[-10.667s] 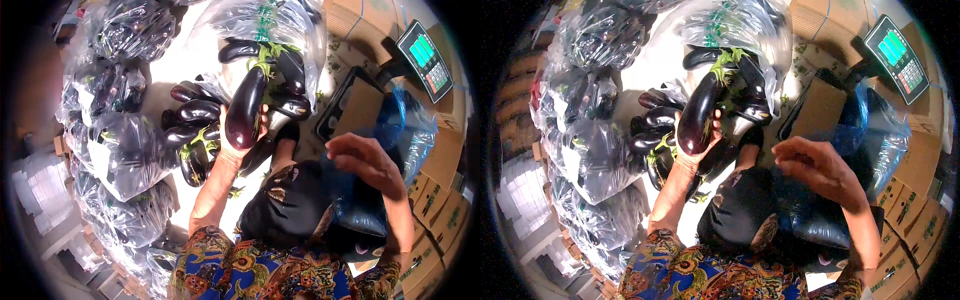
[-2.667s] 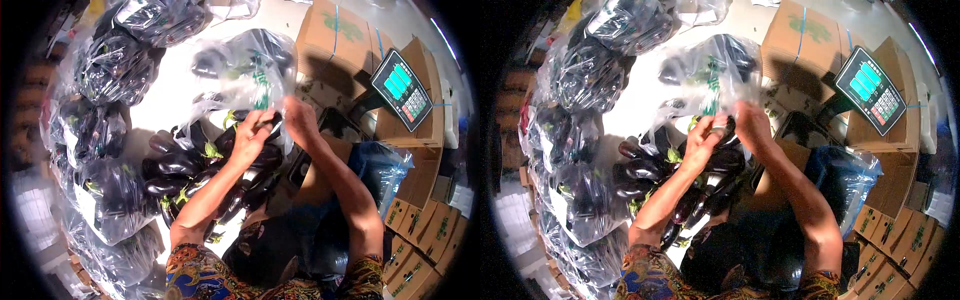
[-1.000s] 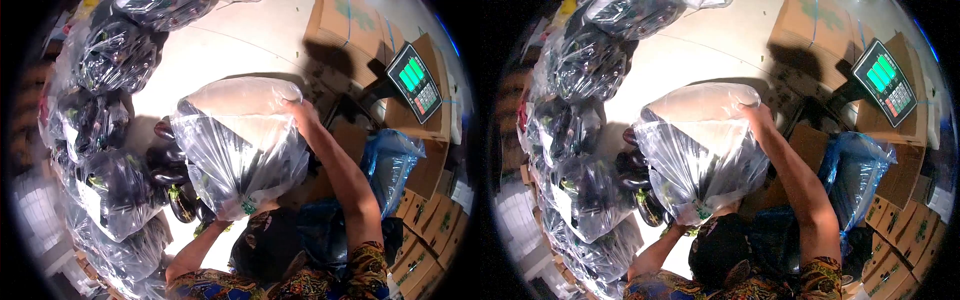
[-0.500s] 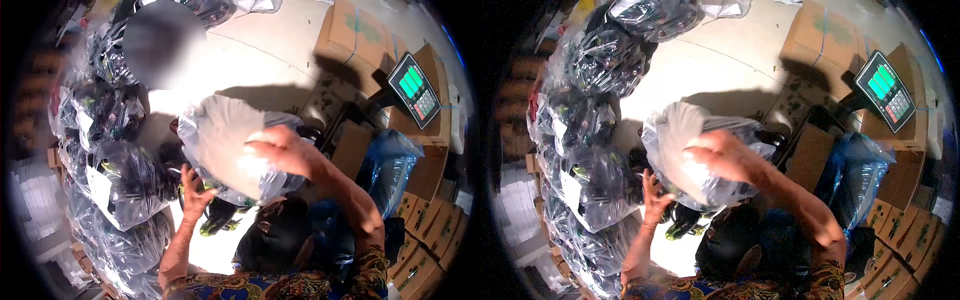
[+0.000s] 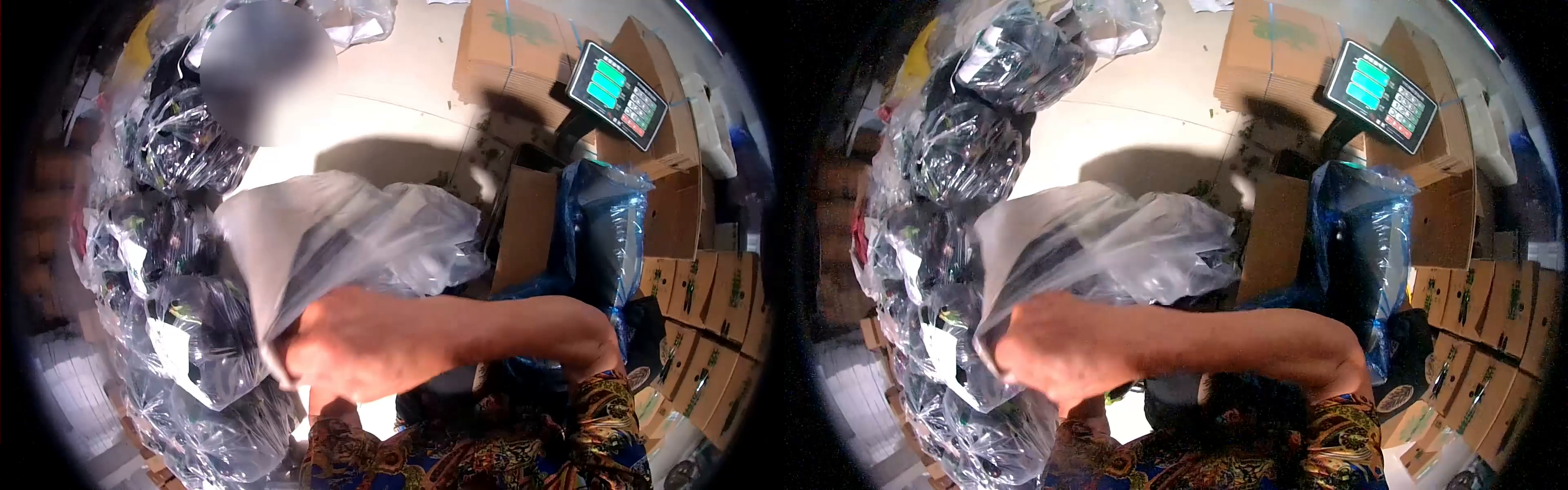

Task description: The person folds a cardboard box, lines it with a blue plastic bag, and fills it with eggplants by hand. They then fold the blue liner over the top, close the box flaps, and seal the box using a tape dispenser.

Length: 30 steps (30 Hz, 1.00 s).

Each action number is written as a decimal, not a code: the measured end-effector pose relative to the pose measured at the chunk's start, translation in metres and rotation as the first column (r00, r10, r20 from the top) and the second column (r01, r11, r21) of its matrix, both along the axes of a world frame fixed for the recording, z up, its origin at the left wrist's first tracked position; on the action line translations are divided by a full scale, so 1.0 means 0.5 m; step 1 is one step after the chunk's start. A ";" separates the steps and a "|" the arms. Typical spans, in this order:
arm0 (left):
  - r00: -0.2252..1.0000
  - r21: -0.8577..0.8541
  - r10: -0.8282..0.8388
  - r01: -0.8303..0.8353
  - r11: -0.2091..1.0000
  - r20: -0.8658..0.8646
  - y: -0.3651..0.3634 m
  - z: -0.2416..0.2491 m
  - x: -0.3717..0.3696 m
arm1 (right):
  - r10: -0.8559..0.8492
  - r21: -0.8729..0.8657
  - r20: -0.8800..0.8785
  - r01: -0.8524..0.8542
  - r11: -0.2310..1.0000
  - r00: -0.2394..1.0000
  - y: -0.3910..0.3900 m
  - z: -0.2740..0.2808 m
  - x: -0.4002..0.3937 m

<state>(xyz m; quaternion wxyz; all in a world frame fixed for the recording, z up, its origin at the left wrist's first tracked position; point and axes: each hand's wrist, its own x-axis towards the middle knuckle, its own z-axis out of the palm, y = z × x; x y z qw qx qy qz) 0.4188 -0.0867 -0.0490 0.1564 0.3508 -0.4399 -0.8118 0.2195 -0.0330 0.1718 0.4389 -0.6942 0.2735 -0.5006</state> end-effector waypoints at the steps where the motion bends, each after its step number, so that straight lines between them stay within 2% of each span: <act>1: 1.000 0.008 -0.004 0.004 1.000 0.004 -0.005 0.009 0.002 | 0.042 0.032 -0.121 -0.038 0.999 0.992 0.005 0.019 0.013; 2: 1.000 0.024 -0.003 0.002 1.000 0.013 -0.008 0.017 0.007 | 0.086 0.047 -0.067 -0.083 0.995 0.994 0.014 0.036 0.020; 4: 1.000 0.048 0.000 -0.001 0.999 0.023 -0.016 0.038 0.014 | 0.020 -0.167 -0.167 -0.048 0.985 0.986 0.031 0.065 0.012; 6: 1.000 0.057 0.003 -0.004 0.998 0.021 -0.029 0.065 0.016 | 0.078 0.123 0.012 -0.079 0.989 0.997 0.026 0.042 0.031; 8: 1.000 0.061 0.010 -0.010 0.998 -0.003 -0.041 0.100 0.006 | -0.072 -0.279 -0.103 0.041 0.959 0.992 0.036 0.020 0.039; 9: 1.000 0.066 0.012 -0.010 0.998 -0.025 -0.049 0.118 -0.003 | -0.054 -0.264 -0.070 0.034 0.964 0.996 0.057 0.071 0.019; 10: 0.998 0.076 0.010 -0.006 0.997 -0.056 -0.059 0.146 -0.021 | -0.040 -0.238 -0.032 0.031 0.971 0.999 0.075 0.099 0.007; 11: 0.996 0.081 0.002 0.005 0.997 -0.087 -0.065 0.170 -0.041 | -0.056 -0.241 -0.076 0.036 0.970 0.996 0.073 0.095 0.009; 12: 0.992 0.085 0.000 0.011 0.996 -0.123 -0.072 0.199 -0.055 | -0.145 -0.218 0.065 0.156 0.963 0.987 0.068 0.079 0.036; 13: 0.986 0.080 -0.004 0.017 0.997 -0.164 -0.080 0.228 -0.069 | -0.051 -0.240 -0.064 0.034 0.970 0.997 0.072 0.076 0.034; 15: 0.960 0.061 -0.019 0.038 0.997 -0.280 -0.110 0.292 -0.074 | 0.009 -0.286 -0.184 -0.062 0.956 0.983 0.088 0.083 0.008; 17: 0.915 0.043 -0.043 0.066 0.997 -0.402 -0.150 0.354 -0.054 | -0.028 -0.326 -0.122 -0.014 0.945 0.992 0.118 0.089 -0.031; 18: 0.880 0.030 -0.065 0.089 0.996 -0.471 -0.166 0.385 -0.045 | -0.165 -0.313 -0.115 0.122 0.942 0.980 0.117 0.086 -0.056; 20: 0.890 -0.003 -0.067 0.074 0.997 -0.452 -0.161 0.428 -0.048 | -0.461 -0.240 -0.124 0.424 0.873 0.879 0.119 0.092 -0.090; 22: 0.935 -0.014 -0.026 0.022 1.000 -0.354 -0.114 0.459 -0.094 | -0.343 -0.195 -0.403 0.286 0.938 0.849 0.145 0.094 -0.087; 24: 0.966 -0.041 0.037 -0.049 0.998 -0.256 -0.029 0.492 -0.149 | -0.171 -0.120 -0.670 0.123 0.985 0.723 0.148 0.107 -0.061; 25: 0.973 -0.066 0.078 -0.094 0.993 -0.215 0.006 0.509 -0.168 | -0.495 -0.485 -0.544 0.228 0.844 0.677 0.159 0.057 -0.041; 26: 0.977 -0.093 0.122 -0.140 0.986 -0.176 0.027 0.522 -0.178 | -0.737 -0.767 -0.301 0.305 0.564 0.605 0.173 -0.008 -0.019; 27: 0.972 -0.116 0.099 -0.126 0.985 -0.212 0.037 0.522 -0.180 | -0.781 -0.763 -0.469 0.256 0.593 0.413 0.189 -0.023 0.005; 28: 0.966 -0.139 0.072 -0.108 0.984 -0.247 0.039 0.521 -0.182 | -0.731 -0.695 -0.476 0.300 0.654 0.490 0.172 -0.035 0.018; 29: 0.978 -0.189 0.074 -0.112 0.976 -0.198 0.036 0.528 -0.181 | -0.789 -0.766 -0.489 0.249 0.592 0.371 0.198 -0.050 0.006; 30: 0.968 -0.226 0.139 -0.186 0.956 -0.207 0.042 0.539 -0.182 | -0.837 -0.826 -0.485 0.183 0.534 0.253 0.229 -0.011 -0.023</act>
